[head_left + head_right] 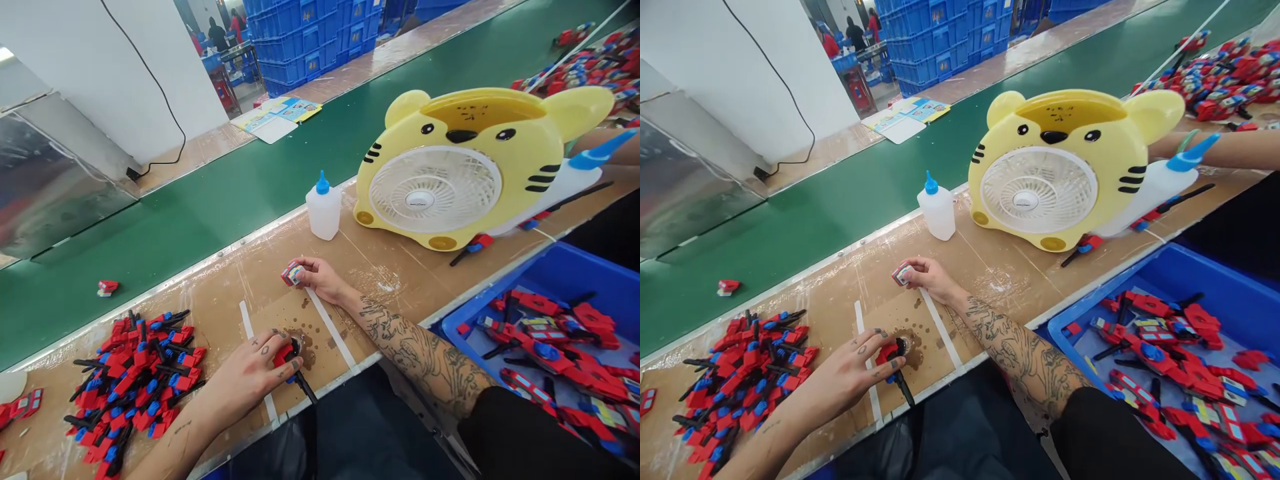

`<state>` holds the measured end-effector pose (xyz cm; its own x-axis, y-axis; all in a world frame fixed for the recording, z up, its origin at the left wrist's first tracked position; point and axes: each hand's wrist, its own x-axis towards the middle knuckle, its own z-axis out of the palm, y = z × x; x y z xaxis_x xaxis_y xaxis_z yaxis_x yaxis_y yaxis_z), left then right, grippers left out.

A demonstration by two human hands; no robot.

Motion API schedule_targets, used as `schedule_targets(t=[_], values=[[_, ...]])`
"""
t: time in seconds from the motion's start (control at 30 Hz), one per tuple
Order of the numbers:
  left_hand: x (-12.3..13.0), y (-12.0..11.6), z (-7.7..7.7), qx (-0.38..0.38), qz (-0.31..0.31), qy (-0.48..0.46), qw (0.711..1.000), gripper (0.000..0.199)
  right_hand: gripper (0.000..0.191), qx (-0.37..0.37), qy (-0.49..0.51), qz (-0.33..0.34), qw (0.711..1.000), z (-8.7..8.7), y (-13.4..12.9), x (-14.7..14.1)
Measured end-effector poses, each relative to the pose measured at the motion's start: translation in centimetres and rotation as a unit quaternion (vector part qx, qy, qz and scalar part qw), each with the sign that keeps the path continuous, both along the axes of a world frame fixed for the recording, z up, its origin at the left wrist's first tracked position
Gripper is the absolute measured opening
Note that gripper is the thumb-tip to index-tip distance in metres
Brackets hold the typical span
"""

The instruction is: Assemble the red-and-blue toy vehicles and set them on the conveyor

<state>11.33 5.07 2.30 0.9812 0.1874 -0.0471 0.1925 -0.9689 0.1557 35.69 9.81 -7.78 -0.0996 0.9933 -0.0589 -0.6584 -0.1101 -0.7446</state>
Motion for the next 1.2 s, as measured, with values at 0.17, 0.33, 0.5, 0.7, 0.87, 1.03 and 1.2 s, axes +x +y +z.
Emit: schedule_targets(t=[0.17, 0.33, 0.5, 0.7, 0.87, 1.03, 1.2], values=[[0.9, 0.4, 0.3, -0.044, 0.004, 0.003, 0.999, 0.049, 0.045, 0.001, -0.005, 0.006, 1.0, 0.1, 0.3, 0.1], [1.3, 0.5, 0.3, -0.053, 0.005, 0.016, 0.998, 0.049, 0.041, 0.022, -0.013, 0.008, 1.0, 0.1, 0.2, 0.2], [1.6, 0.5, 0.3, -0.069, 0.01, 0.064, 0.995, 0.055, 0.04, 0.03, -0.007, 0.009, 0.999, -0.3, 0.2, 0.2], [0.4, 0.9, -0.2, -0.205, 0.071, -0.027, 0.976, 0.05, 0.046, 0.028, -0.016, -0.007, 0.999, 0.5, -0.1, 0.4], [-1.2, 1.2, -1.5, -0.416, 0.276, -0.25, 0.829, 0.03, 0.053, 0.065, -0.041, -0.011, 0.997, 2.6, -1.9, 0.6], [-1.6, 2.3, -2.7, -0.497, 0.442, -0.441, 0.603, 0.049, 0.061, 0.097, -0.065, 0.03, 0.993, 4.4, -3.5, -0.8], [-1.2, 2.9, -2.9, -0.515, 0.44, -0.492, 0.547, 0.055, 0.061, 0.128, -0.1, 0.035, 0.986, 5.2, -3.1, -2.6]])
